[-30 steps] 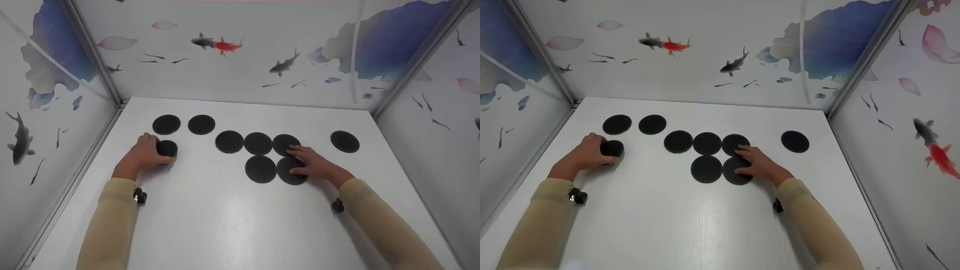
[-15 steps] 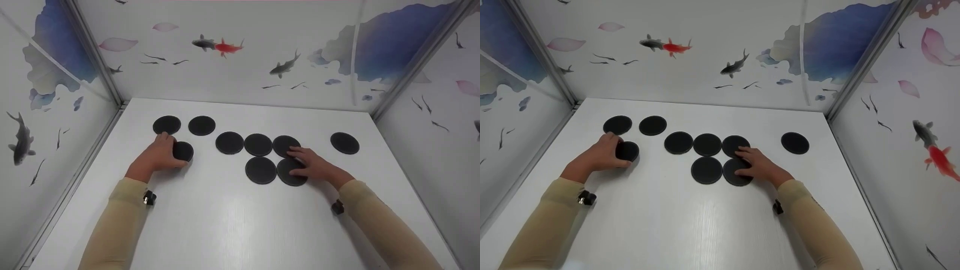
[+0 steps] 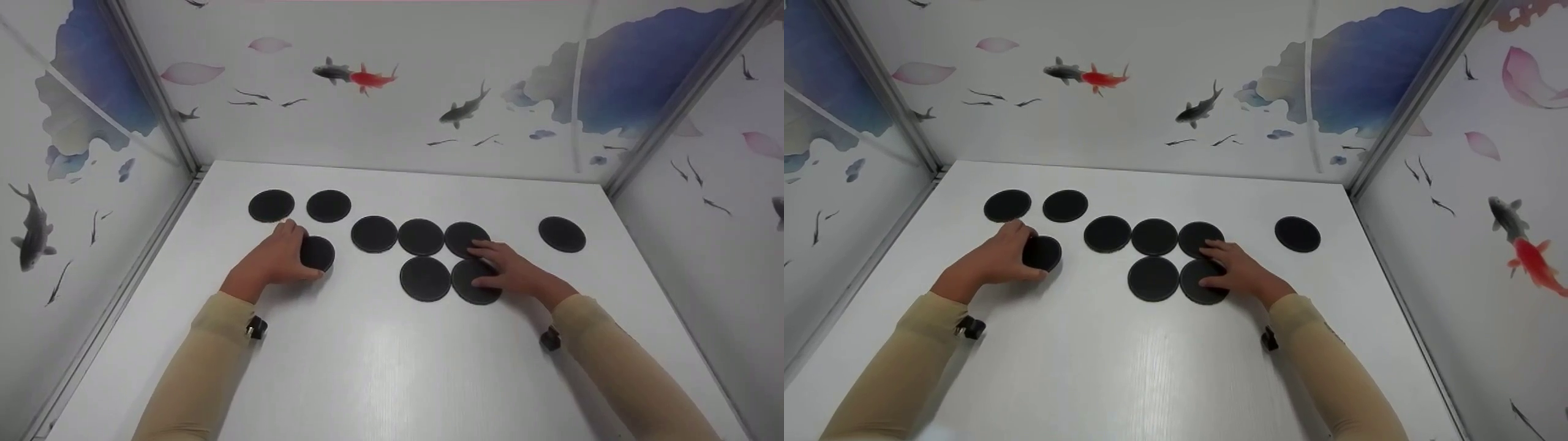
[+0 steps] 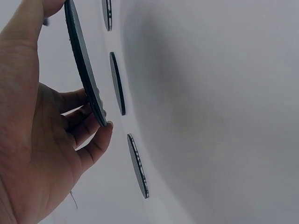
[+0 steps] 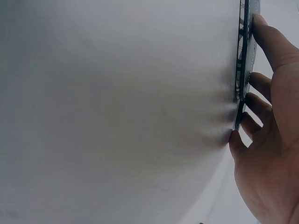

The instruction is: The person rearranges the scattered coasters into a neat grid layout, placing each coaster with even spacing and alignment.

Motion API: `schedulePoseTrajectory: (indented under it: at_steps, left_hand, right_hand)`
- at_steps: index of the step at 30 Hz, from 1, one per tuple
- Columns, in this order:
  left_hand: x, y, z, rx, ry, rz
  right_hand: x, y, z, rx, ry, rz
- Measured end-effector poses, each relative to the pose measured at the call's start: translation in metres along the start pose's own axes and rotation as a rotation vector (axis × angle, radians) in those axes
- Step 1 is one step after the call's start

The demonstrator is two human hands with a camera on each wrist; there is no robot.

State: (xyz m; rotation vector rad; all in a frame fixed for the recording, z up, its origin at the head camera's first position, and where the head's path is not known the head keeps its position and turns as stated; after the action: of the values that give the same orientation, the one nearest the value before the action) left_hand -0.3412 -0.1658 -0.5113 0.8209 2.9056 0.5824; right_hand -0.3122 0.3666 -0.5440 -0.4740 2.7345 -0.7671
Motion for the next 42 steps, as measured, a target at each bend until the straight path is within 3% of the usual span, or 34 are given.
schedulePoseTrajectory:
  at_steps: [21,42]
  left_hand:
    - [0.019,0.032,0.015,0.075,-0.068,0.089]
    - [0.034,0.060,0.031,0.131,-0.088,0.184]
  right_hand:
    - [0.001,0.001,0.000,0.009,-0.004,0.023]
    - [0.002,0.003,0.002,0.015,-0.010,0.016]
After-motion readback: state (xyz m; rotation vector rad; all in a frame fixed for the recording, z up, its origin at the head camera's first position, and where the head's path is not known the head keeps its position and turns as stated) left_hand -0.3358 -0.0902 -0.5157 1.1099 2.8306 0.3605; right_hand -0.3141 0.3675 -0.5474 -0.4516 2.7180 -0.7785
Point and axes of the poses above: each hand's wrist, its own x-axis towards the middle knuckle, its own z-axis out of the palm, y = z × x, the point moved 2 cm from there along x, towards the middle knuckle, and after that the axes turned 7 degrees about z, right-handed, at the moved point
